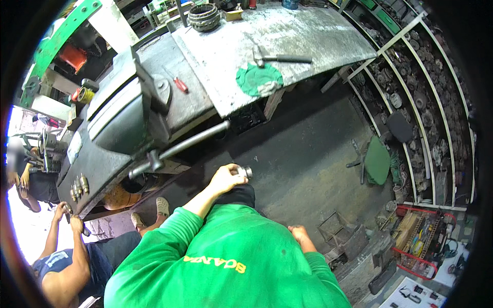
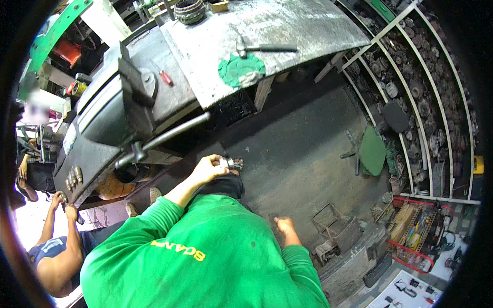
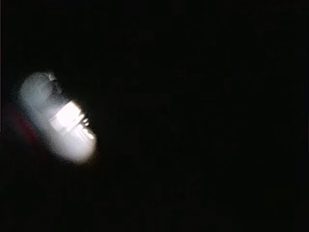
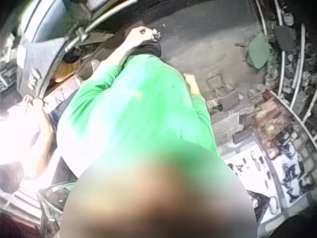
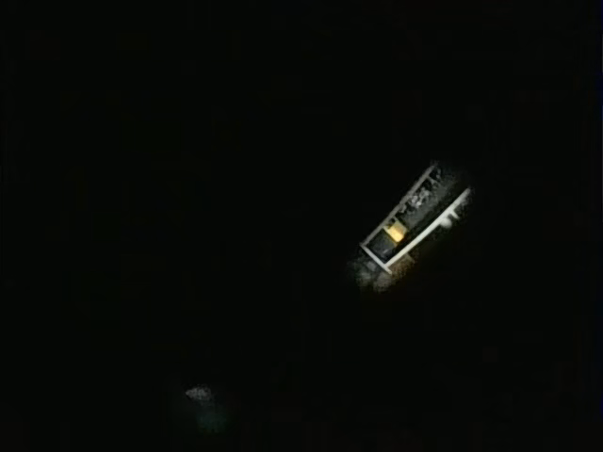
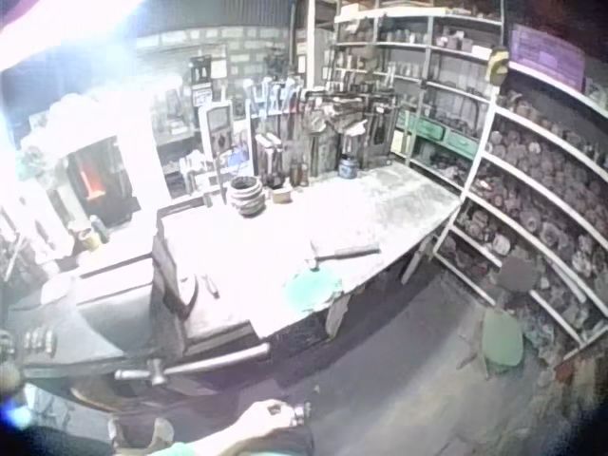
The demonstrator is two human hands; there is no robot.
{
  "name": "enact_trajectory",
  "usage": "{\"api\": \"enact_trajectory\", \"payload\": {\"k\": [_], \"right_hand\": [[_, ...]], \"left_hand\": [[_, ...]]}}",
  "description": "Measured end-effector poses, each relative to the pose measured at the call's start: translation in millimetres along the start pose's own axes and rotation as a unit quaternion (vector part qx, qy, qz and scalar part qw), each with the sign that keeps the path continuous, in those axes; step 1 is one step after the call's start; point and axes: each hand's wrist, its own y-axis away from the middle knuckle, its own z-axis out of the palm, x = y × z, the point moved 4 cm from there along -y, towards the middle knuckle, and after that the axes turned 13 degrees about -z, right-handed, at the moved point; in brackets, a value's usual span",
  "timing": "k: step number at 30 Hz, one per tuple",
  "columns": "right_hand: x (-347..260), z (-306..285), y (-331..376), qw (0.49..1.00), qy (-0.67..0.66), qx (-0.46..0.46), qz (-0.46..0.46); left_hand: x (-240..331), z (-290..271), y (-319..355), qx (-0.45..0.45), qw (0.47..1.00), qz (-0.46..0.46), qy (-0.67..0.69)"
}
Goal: The person assembles a cylindrical metal part by inserting a pin and tapping it with a hammer. They repeatedly insert and remove the pin, inspect the fit, and use a hammer to drive the pin into place. The person also uses a screwdriver to adjust the part and wipes it with a cloth.
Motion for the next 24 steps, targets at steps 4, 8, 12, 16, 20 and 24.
{"api": "enact_trajectory", "payload": {"k": [4, 8, 12, 16, 20, 24], "right_hand": [[-156, -58, -75, 0.981, 0.098, 0.074, -0.147], [-298, -91, -120, 0.978, -0.048, 0.069, -0.191], [-398, -104, -164, 0.952, 0.104, -0.028, -0.287], [-446, -114, -229, 0.893, 0.267, -0.138, -0.335], [-487, -134, -290, 0.875, 0.310, -0.219, -0.302], [-536, -155, -332, 0.757, 0.524, -0.198, -0.335]], "left_hand": [[72, 20, -62, -0.109, 0.989, -0.032, 0.099], [133, 25, -92, -0.071, 0.997, 0.010, 0.027], [161, 36, -121, -0.096, 0.978, -0.019, 0.186], [162, 40, -128, 0.015, 0.965, -0.042, 0.257], [166, 47, -100, 0.125, 0.936, -0.062, 0.325], [191, 52, -48, 0.239, 0.839, 0.001, 0.489]]}}
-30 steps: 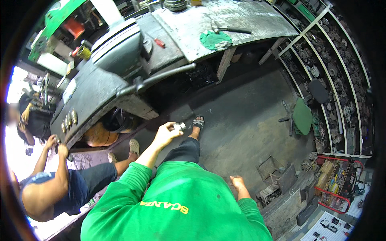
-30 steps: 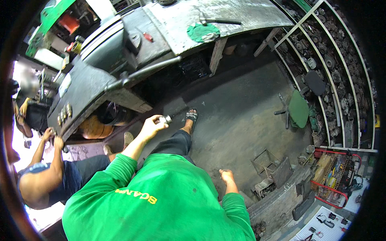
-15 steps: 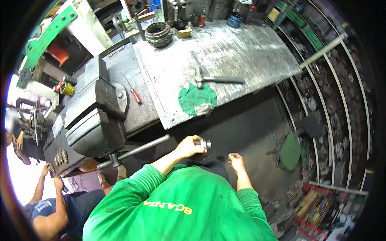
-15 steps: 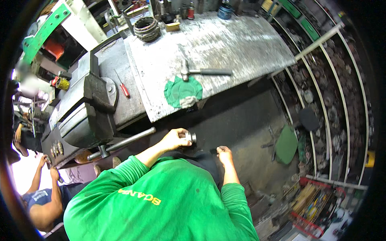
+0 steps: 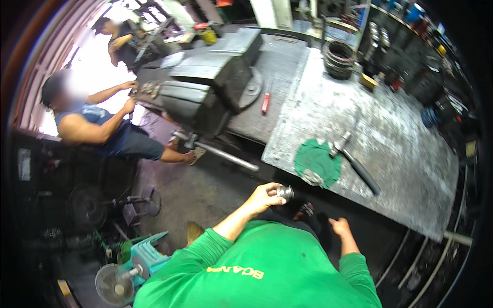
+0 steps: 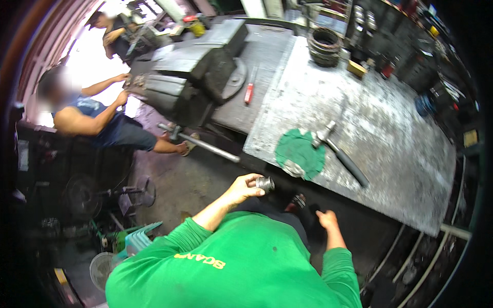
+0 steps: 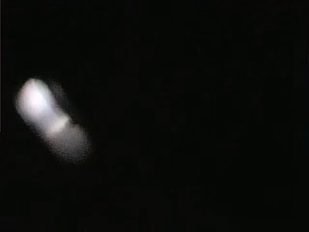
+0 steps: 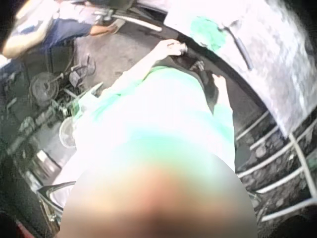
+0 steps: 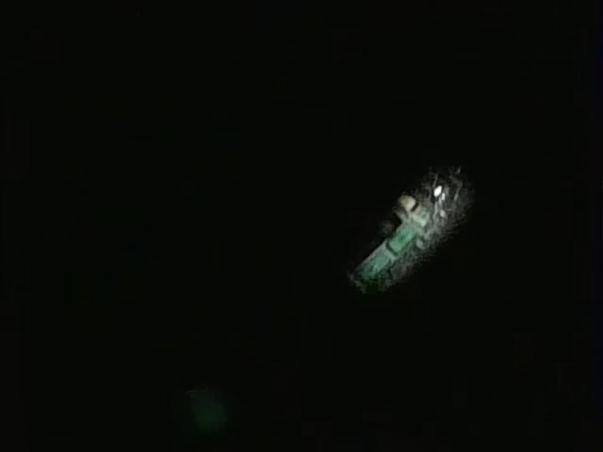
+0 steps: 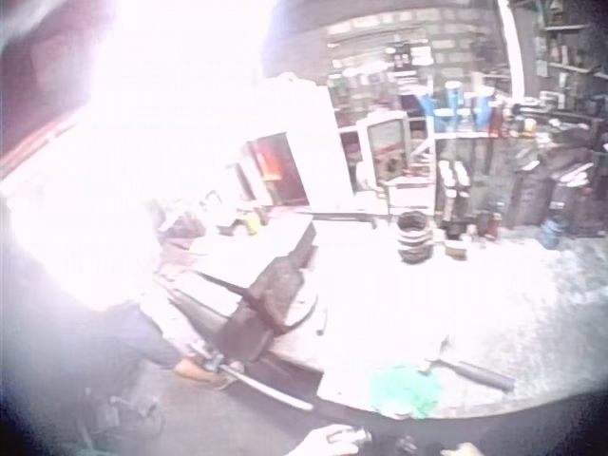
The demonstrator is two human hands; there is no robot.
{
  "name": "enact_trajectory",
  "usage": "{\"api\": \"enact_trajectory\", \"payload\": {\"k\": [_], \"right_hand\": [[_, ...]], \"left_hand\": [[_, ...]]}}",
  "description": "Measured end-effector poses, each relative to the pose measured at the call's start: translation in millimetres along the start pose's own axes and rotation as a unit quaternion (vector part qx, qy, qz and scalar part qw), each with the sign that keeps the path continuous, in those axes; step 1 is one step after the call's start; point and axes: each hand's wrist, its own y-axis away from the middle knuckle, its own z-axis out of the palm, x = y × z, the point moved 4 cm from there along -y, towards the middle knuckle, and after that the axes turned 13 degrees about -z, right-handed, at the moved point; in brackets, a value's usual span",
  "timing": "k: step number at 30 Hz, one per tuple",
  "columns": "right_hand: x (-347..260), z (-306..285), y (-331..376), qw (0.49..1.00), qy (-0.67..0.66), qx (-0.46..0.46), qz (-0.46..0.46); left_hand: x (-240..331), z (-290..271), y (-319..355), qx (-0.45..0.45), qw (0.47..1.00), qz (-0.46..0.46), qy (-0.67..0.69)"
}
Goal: The person assembles a cylindrical metal part by inserting a pin and tapping it with a hammer. They repeatedly insert and remove the pin, inspect the fit, and use a hammer to drive the pin into place. The person also uses a screwdriver to adjust the part and wipes it with a cloth.
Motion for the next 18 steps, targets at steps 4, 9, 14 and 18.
{"api": "enact_trajectory", "payload": {"k": [4, 9, 14, 18], "right_hand": [[8, -14, -37, 0.996, 0.045, -0.078, -0.023], [-29, 6, -68, 0.997, 0.023, -0.064, -0.036], [-106, 27, -76, 0.991, 0.039, -0.071, -0.105], [-130, 20, -56, 0.985, -0.098, 0.027, -0.140]], "left_hand": [[46, -17, 64, 0.025, 0.988, 0.075, 0.133], [166, -80, 145, 0.167, 0.935, 0.305, -0.069], [316, -129, 181, 0.374, 0.737, 0.386, -0.410], [406, -155, 155, 0.397, 0.599, 0.311, -0.622]]}}
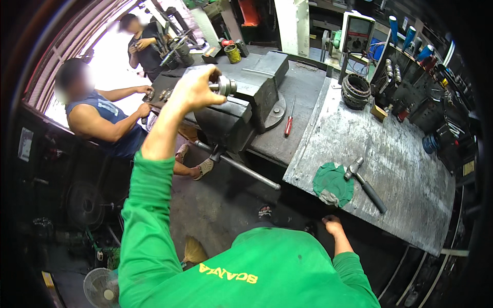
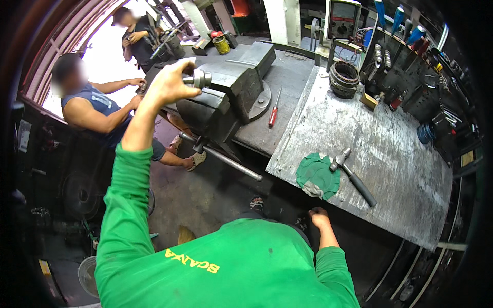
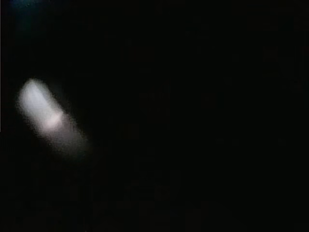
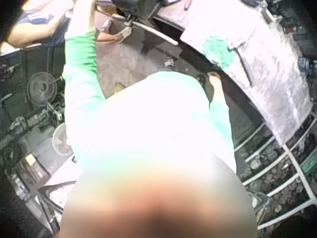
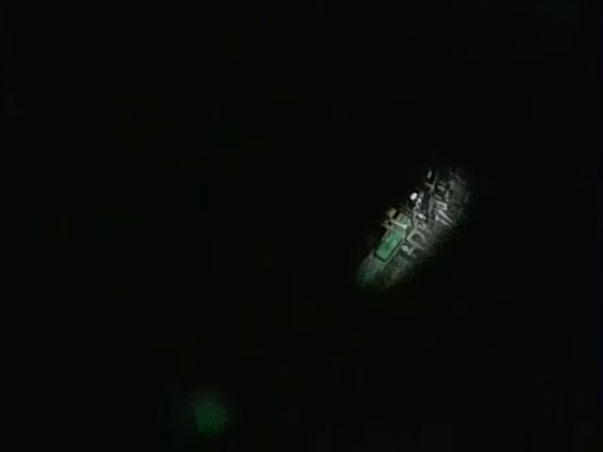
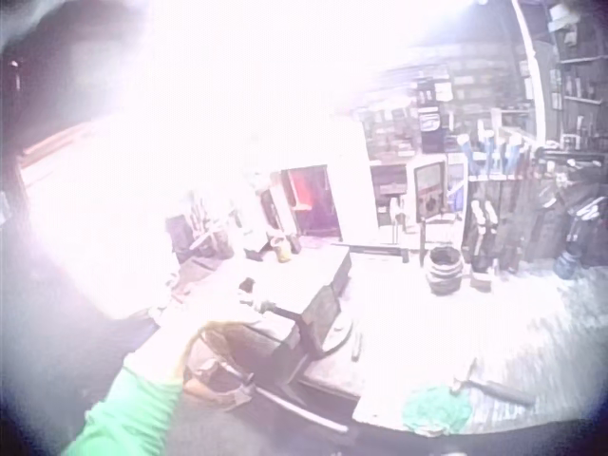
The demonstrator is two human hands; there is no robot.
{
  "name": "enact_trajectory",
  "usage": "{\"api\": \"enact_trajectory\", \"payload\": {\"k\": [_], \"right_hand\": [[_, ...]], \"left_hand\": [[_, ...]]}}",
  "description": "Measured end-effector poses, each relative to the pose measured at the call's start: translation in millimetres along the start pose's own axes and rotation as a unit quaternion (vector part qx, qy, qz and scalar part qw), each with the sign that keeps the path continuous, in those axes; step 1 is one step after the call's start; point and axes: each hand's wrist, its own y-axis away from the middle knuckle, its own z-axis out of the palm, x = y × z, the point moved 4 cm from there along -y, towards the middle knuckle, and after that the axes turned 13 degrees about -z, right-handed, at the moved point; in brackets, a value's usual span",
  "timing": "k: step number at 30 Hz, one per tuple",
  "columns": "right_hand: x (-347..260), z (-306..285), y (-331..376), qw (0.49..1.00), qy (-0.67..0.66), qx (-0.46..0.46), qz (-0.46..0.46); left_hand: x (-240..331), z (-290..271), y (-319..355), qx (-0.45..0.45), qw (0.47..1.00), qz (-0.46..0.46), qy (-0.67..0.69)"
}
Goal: The person assembles a cylindrical metal part by inserting a pin and tapping it with a hammer. They repeatedly insert and remove the pin, inspect the fit, and use a hammer to drive the pin into place. The person also uses a screwdriver to adjust the part and wipes it with a cloth.
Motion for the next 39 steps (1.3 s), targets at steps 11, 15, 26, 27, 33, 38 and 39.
{"api": "enact_trajectory", "payload": {"k": [11, 15, 26, 27, 33, 38, 39], "right_hand": [[-125, -43, 106, 0.985, -0.133, 0.106, 0.038], [-291, -91, 49, 0.959, -0.130, 0.109, -0.226], [-613, -83, -92, 0.770, 0.063, 0.151, -0.616], [-628, -76, -101, 0.760, 0.072, 0.173, -0.622], [-658, -35, -126, 0.790, 0.034, 0.109, -0.602], [-653, -33, -125, 0.805, -0.005, 0.096, -0.585], [-653, -34, -124, 0.806, -0.013, 0.088, -0.585]], "left_hand": [[15, -9, -59, -0.104, 0.973, 0.202, 0.026], [-36, -12, -21, 0.019, 0.983, 0.098, 0.152], [-23, 195, 234, -0.072, 0.867, -0.316, 0.377], [-9, 201, 239, -0.066, 0.897, -0.276, 0.339], [33, 220, 210, 0.013, 0.988, -0.063, 0.140], [38, 240, 194, -0.012, 0.996, -0.061, 0.066], [40, 240, 196, 0.021, 0.997, -0.049, 0.057]]}}
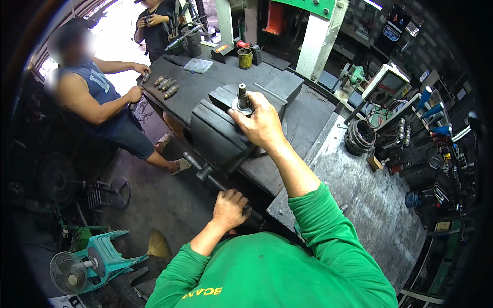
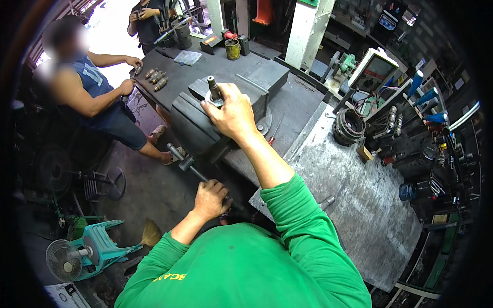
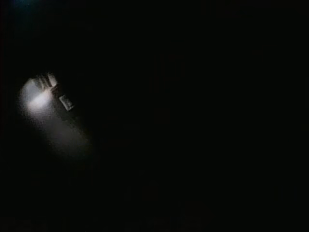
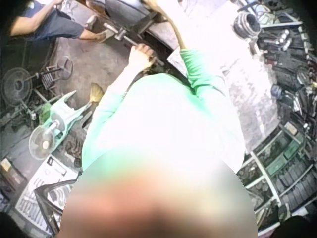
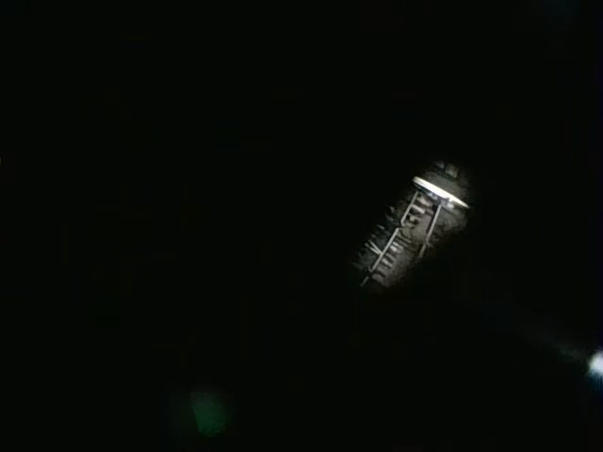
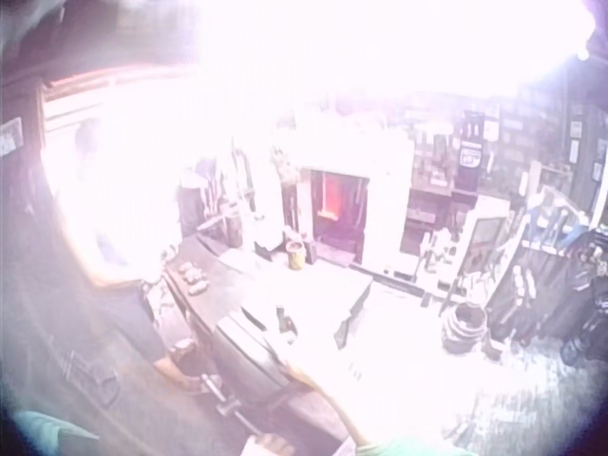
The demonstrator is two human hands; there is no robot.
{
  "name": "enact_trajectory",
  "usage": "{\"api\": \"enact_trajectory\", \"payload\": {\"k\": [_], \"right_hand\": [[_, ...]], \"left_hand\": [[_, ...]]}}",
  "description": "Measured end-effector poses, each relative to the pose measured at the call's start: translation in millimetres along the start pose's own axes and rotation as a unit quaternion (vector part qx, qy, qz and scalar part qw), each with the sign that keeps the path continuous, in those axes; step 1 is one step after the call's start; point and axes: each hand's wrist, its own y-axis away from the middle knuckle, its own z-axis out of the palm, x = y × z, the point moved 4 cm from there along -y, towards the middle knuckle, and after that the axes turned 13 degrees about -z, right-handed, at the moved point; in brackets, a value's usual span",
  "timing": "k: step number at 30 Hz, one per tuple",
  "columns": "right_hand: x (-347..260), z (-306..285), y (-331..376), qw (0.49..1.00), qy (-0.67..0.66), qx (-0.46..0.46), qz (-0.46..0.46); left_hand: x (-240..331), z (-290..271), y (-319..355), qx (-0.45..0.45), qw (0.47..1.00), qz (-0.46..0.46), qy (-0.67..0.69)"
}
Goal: The person assembles a cylindrical metal part by inserting a pin and tapping it with a hammer. They repeatedly insert and remove the pin, inspect the fit, and use a hammer to drive the pin into place. The person also uses a screwdriver to adjust the part and wipes it with a cloth.
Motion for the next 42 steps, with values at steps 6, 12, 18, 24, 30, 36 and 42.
{"api": "enact_trajectory", "payload": {"k": [6, 12, 18, 24, 30, 36, 42], "right_hand": [[8, -2, 1, 0.997, -0.070, -0.019, 0.024], [13, 0, 3, 0.983, -0.158, -0.059, 0.074], [11, -2, 2, 0.988, -0.138, -0.051, 0.044], [-11, -19, -10, 0.984, 0.148, -0.019, -0.095], [-22, -56, 61, 0.855, -0.460, 0.195, 0.140], [-38, -23, 158, 0.579, -0.748, 0.185, 0.266], [-21, 6, 214, 0.560, -0.765, 0.155, 0.279]], "left_hand": [[5, 15, 9, -0.063, 0.996, 0.023, -0.051], [19, 32, 1, -0.205, 0.971, 0.121, -0.033], [13, 35, -2, -0.243, 0.960, 0.137, -0.022], [1, -15, -13, -0.177, 0.902, 0.019, 0.393], [-10, -95, -21, -0.031, 0.869, -0.092, 0.485], [26, -121, -54, 0.023, 0.819, -0.050, 0.572], [50, -95, -64, 0.019, 0.925, -0.066, 0.375]]}}
